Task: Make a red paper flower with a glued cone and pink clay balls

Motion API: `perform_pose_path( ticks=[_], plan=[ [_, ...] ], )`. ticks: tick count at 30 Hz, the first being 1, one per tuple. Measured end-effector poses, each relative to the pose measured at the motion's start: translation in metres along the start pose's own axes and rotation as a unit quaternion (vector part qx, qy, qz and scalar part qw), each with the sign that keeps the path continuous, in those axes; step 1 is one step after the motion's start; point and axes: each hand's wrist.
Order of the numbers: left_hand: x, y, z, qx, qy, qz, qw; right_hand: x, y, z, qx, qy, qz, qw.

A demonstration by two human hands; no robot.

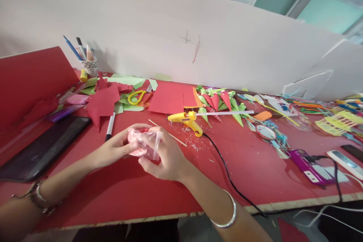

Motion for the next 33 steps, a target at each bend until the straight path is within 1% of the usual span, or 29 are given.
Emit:
perform_pose_path(
  ticks=[3, 6, 9, 12, 15, 18, 20, 22, 26, 28, 30, 33],
  plan=[
    [0.001, -0.004, -0.001, 0.012, -0.007, -0.003, 1.0, 0.001, 0.0, 0.0, 0.015, -0.021, -0.01, 1.0],
    [0.001, -0.006, -0.003, 0.004, -0.024, 0.0, 1.0, 0.001, 0.001, -0.001, 0.043, -0.05, -0.034, 0.997],
    [0.001, -0.007, -0.004, -0.006, -0.035, 0.003, 0.999, 0.003, 0.002, -0.002, 0.047, -0.078, -0.079, 0.993],
    [0.002, -0.006, -0.004, -0.013, -0.033, 0.001, 0.999, 0.006, 0.001, -0.003, 0.051, -0.083, -0.117, 0.988],
    [0.002, -0.005, -0.003, -0.016, -0.037, -0.006, 0.999, 0.006, -0.002, -0.003, 0.048, -0.08, -0.125, 0.988],
    [0.003, -0.002, -0.003, -0.007, -0.038, -0.013, 0.999, 0.005, -0.004, -0.003, 0.055, -0.1, -0.134, 0.984],
    [0.003, -0.001, -0.002, -0.002, -0.025, -0.016, 1.0, 0.004, -0.006, -0.004, 0.062, -0.11, -0.147, 0.981],
    [0.003, 0.001, -0.001, -0.006, -0.017, -0.018, 1.0, 0.003, -0.009, -0.005, 0.061, -0.11, -0.158, 0.98],
    [0.005, 0.003, 0.0, -0.014, -0.043, -0.016, 0.999, 0.001, -0.011, -0.008, 0.041, -0.099, -0.15, 0.983],
    [0.006, 0.004, 0.0, -0.006, -0.043, -0.01, 0.999, 0.0, -0.01, -0.008, 0.042, -0.082, -0.142, 0.986],
    [0.006, 0.004, 0.0, 0.004, -0.027, -0.001, 1.0, -0.001, -0.008, -0.008, 0.05, -0.055, -0.142, 0.987],
    [0.005, 0.005, 0.0, 0.007, 0.018, -0.013, 1.0, -0.002, -0.005, -0.007, 0.048, -0.025, -0.13, 0.99]
  ],
)
Point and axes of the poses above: each hand's wrist, its own z-axis away from the middle knuckle, its own x-axis out of the palm, y = z × x, and after that the axes turned 5 degrees about z, right-handed
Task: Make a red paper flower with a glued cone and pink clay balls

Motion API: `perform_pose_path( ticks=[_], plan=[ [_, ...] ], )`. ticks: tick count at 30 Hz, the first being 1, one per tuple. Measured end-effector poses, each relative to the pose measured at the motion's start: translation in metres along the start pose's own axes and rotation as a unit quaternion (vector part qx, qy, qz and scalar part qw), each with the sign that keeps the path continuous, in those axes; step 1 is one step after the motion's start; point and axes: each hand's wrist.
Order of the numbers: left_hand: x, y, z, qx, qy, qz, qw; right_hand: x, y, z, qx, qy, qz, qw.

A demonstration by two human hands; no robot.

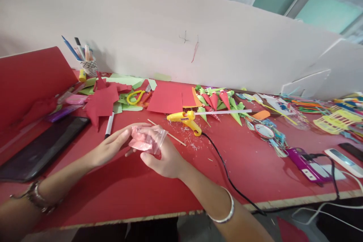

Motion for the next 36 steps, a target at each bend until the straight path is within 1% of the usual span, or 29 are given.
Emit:
perform_pose_path(
  ticks=[2, 4, 8, 11, 15, 18, 21, 24, 27, 29, 32, 34, 36],
  plan=[
    [-0.001, 0.0, 0.0, -0.005, 0.027, -0.026, 0.999, 0.0, 0.001, 0.001, -0.011, -0.001, 0.017, 1.0],
    [-0.001, 0.0, -0.001, -0.003, 0.039, -0.047, 0.998, 0.0, 0.002, 0.001, -0.013, -0.009, 0.027, 1.0],
    [-0.001, -0.004, 0.0, -0.011, 0.018, -0.048, 0.999, 0.002, 0.003, 0.003, -0.003, -0.013, 0.018, 1.0],
    [-0.001, -0.007, 0.002, -0.015, 0.007, -0.039, 0.999, 0.003, 0.003, 0.002, -0.008, -0.031, 0.01, 0.999],
    [-0.001, -0.006, 0.002, 0.006, -0.009, 0.005, 1.0, 0.003, 0.001, 0.001, -0.015, -0.039, 0.001, 0.999],
    [-0.001, -0.003, 0.0, 0.002, 0.001, 0.047, 0.999, 0.002, 0.001, 0.001, -0.016, -0.022, 0.023, 0.999],
    [-0.002, -0.003, 0.0, -0.007, 0.023, 0.021, 0.999, 0.002, 0.003, 0.003, -0.015, -0.014, 0.038, 0.999],
    [-0.004, -0.008, 0.0, 0.004, 0.022, -0.003, 1.0, 0.003, 0.003, 0.003, -0.009, -0.019, 0.038, 0.999],
    [-0.004, -0.014, -0.001, 0.015, 0.015, 0.003, 1.0, 0.005, 0.002, 0.003, -0.01, -0.03, 0.027, 0.999],
    [-0.002, -0.016, -0.001, 0.013, 0.0, 0.017, 1.0, 0.006, 0.001, 0.003, -0.005, -0.032, 0.015, 0.999],
    [0.001, -0.015, -0.001, 0.016, -0.025, 0.038, 0.999, 0.008, 0.001, 0.005, 0.006, -0.056, -0.039, 0.998],
    [0.002, -0.014, -0.001, 0.018, -0.022, 0.031, 0.999, 0.009, 0.002, 0.006, 0.006, -0.062, -0.066, 0.996],
    [0.003, -0.013, 0.0, 0.017, -0.012, 0.011, 1.0, 0.01, 0.001, 0.006, 0.006, -0.046, -0.062, 0.997]
  ],
)
Point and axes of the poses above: each hand's wrist, its own z-axis away from the middle knuckle, its own x-axis out of the palm, y = z × x, and after that the axes turned 5 degrees about z, right-handed
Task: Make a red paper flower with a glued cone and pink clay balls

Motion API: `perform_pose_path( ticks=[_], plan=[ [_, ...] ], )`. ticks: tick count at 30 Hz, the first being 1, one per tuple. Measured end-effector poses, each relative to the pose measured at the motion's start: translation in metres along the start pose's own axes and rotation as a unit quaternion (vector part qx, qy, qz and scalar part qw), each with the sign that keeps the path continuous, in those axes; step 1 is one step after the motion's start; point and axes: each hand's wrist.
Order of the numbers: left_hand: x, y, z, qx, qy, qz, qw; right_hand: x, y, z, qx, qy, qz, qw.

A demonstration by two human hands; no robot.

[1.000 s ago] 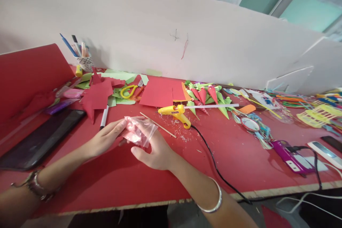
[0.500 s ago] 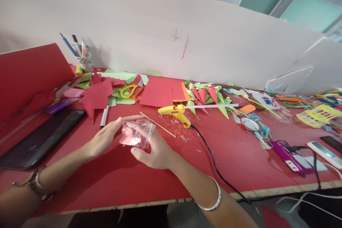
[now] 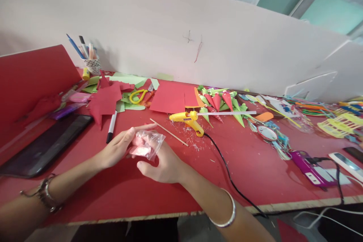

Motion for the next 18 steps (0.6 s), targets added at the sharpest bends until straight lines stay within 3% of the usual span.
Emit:
perform_pose_path(
  ticks=[8, 14, 18],
  plan=[
    [0.0044, 0.0087, 0.0005, 0.024, -0.014, -0.009, 1.0, 0.0013, -0.0039, -0.0047, -0.02, -0.001, -0.006, 1.0],
    [0.0007, 0.0085, -0.0001, 0.014, 0.061, -0.035, 0.997, -0.0026, 0.0007, -0.0019, -0.02, 0.074, 0.061, 0.995],
    [-0.0038, 0.008, -0.0017, 0.066, 0.109, -0.116, 0.985, -0.0044, -0.0011, -0.0029, -0.043, 0.058, 0.105, 0.992]
  ],
)
Point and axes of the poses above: each hand's wrist, its own z-axis away from the middle knuckle, its own x-axis out of the palm, y = z × x, and after that the axes turned 5 degrees about z, right-handed
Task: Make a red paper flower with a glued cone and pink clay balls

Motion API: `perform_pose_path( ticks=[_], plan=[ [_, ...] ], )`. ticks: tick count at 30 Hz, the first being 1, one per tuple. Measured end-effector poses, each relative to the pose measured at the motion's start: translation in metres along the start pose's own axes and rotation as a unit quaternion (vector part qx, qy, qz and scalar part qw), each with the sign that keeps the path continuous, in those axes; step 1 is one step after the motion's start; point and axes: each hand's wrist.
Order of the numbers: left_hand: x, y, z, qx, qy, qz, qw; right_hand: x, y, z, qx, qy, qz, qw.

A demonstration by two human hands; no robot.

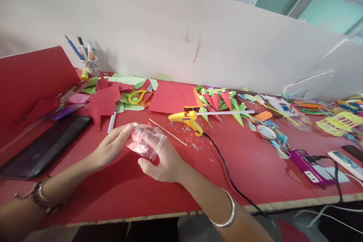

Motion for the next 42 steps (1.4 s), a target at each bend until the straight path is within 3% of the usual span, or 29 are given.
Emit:
perform_pose_path(
  ticks=[7, 12, 15, 22, 30, 42],
  plan=[
    [0.002, -0.002, 0.002, -0.006, -0.055, -0.014, 0.998, 0.003, 0.001, 0.002, 0.009, -0.019, 0.009, 1.0],
    [0.005, -0.001, 0.005, -0.011, -0.021, 0.065, 0.998, 0.004, 0.002, 0.003, 0.015, -0.028, 0.025, 0.999],
    [0.006, 0.0, 0.006, -0.015, -0.026, 0.063, 0.998, 0.004, 0.002, 0.004, 0.017, -0.023, 0.025, 0.999],
    [0.004, 0.001, 0.006, 0.016, -0.092, -0.002, 0.996, 0.008, -0.001, 0.006, 0.027, -0.034, -0.012, 0.999],
    [0.001, 0.001, 0.004, 0.086, -0.138, -0.153, 0.975, 0.006, -0.004, 0.002, 0.03, -0.039, -0.039, 0.998],
    [0.001, 0.008, 0.002, 0.088, -0.178, -0.306, 0.931, 0.006, -0.006, -0.002, 0.045, -0.031, -0.107, 0.993]
  ],
)
Point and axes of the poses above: each hand's wrist, its own z-axis away from the middle knuckle, its own x-axis out of the palm, y = z × x, and after that the axes turned 5 degrees about z, right-handed
